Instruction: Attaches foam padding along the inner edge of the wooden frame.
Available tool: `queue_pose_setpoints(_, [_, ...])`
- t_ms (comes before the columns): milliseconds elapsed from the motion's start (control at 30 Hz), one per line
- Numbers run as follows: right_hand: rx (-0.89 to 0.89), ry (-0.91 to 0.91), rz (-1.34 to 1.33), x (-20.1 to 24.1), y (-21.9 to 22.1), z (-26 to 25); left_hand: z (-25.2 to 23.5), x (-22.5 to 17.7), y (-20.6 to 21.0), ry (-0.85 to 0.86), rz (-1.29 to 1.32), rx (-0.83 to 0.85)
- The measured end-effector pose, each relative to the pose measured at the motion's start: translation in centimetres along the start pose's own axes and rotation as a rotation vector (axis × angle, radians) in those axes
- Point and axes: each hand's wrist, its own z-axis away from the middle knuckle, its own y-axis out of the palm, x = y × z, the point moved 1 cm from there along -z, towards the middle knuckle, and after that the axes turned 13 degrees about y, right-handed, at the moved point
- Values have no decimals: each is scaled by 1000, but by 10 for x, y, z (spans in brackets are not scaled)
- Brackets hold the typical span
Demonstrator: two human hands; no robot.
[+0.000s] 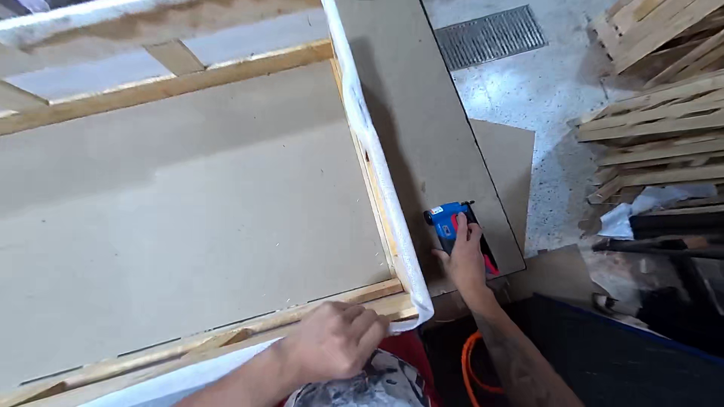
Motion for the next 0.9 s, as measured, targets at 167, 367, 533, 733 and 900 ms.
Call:
queue_pose_setpoints(167, [130, 36, -51, 5, -75, 3, -1, 45, 12, -319, 546, 84])
queue_pose_setpoints(367, [436, 165, -365, 82, -248, 130, 3, 65, 35, -514, 907, 115])
queue_pose_setpoints(533, [703, 117, 15, 221, -271, 146, -1, 63, 25, -593, 938, 361])
queue_pose_setpoints(733, [906, 309, 361, 295, -200, 101, 5, 63, 22, -676, 912, 405])
queue_pose_setpoints(900, [1041, 419, 570, 319, -176, 76, 6, 64, 18, -682, 829, 432])
